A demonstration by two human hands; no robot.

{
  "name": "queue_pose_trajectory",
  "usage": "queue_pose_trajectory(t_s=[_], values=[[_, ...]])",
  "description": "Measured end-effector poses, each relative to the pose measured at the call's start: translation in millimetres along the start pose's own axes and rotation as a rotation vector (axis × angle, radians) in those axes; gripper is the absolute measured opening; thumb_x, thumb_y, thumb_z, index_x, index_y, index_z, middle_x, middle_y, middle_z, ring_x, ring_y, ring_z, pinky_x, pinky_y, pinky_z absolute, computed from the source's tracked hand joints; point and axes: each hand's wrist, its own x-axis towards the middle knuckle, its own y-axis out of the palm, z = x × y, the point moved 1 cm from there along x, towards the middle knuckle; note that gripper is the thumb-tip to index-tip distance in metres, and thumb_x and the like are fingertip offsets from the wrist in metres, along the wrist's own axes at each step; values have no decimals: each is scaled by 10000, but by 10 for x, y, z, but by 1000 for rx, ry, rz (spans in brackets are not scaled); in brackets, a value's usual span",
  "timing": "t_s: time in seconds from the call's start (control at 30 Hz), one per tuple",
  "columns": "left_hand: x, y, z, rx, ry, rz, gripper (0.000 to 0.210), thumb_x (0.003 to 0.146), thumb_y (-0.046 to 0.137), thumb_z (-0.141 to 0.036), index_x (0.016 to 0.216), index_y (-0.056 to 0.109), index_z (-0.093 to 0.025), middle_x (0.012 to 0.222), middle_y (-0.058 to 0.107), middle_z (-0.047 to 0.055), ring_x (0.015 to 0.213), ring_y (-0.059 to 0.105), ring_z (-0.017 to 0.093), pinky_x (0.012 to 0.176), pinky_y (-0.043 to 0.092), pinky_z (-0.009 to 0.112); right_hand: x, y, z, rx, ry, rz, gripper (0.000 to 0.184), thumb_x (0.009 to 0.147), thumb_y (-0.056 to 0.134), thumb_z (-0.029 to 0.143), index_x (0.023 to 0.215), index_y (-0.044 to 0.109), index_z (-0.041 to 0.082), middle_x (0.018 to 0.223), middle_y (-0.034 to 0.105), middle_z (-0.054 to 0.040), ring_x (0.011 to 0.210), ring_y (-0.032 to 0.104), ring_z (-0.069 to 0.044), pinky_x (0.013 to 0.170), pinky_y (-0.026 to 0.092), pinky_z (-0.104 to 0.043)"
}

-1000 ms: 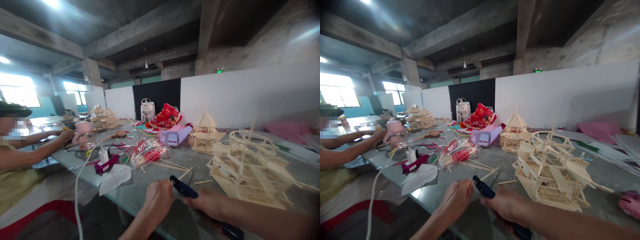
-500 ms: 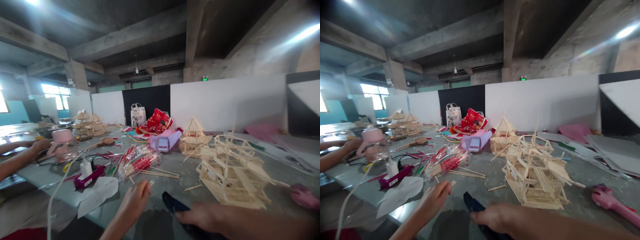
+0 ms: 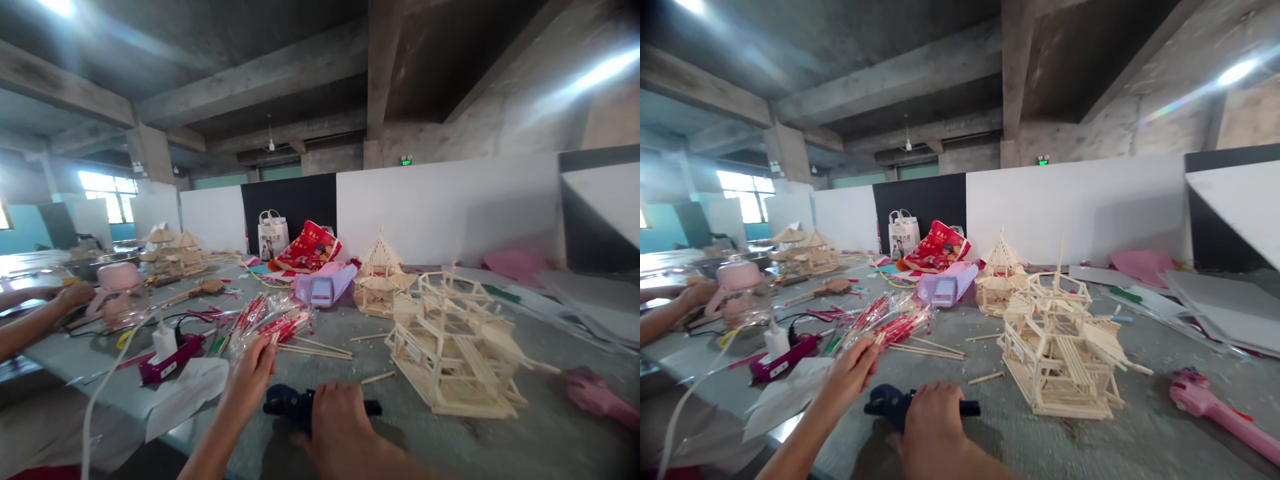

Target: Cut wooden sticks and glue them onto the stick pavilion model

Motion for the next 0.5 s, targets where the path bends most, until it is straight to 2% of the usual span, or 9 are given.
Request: queue_pose_trajectory(t_s=[0.1,0.17,0.3,0.37,0.4,0.5], values=[[-7,18,16,31,31,49,295,767,400,-466,728,525,-201,505,515,-53,409,477,115,433,358,220,159,188,111,-157,-34,-162,586,694,590,530,960,629,10,862,603,-209,789,537,-346,671,414,-502],[-16,47,25,79,53,46,286,774,398,-462,724,520,-208,515,533,-48,435,501,123,457,372,223,310,273,158,-172,-47,-193,549,726,556,515,945,640,18,856,600,-201,781,531,-339,634,422,-506],[-53,95,52,203,61,59,269,803,361,-450,732,488,-224,559,566,-33,532,559,145,519,394,230,564,359,222,-171,-73,-202,617,773,507,486,1099,556,-35,1055,559,-279,970,482,-406,767,350,-616],[-76,85,77,270,43,67,262,813,344,-442,731,473,-229,581,580,-27,573,577,155,553,398,239,608,353,212,-164,-103,-215,675,782,481,507,1168,496,-47,1188,479,-303,1100,396,-432,856,277,-638],[-87,69,94,297,29,62,257,815,339,-439,742,473,-232,597,590,-25,588,583,160,565,397,244,612,330,184,-155,-119,-221,678,785,466,522,1172,496,-34,1208,471,-292,1119,389,-418,878,282,-616],[-127,11,151,341,-16,21,253,817,333,-447,800,483,-244,637,612,-25,622,597,168,588,391,253,612,169,-29,-124,-145,-253,486,843,405,478,1082,575,90,1087,582,-173,1003,511,-283,839,406,-454]])
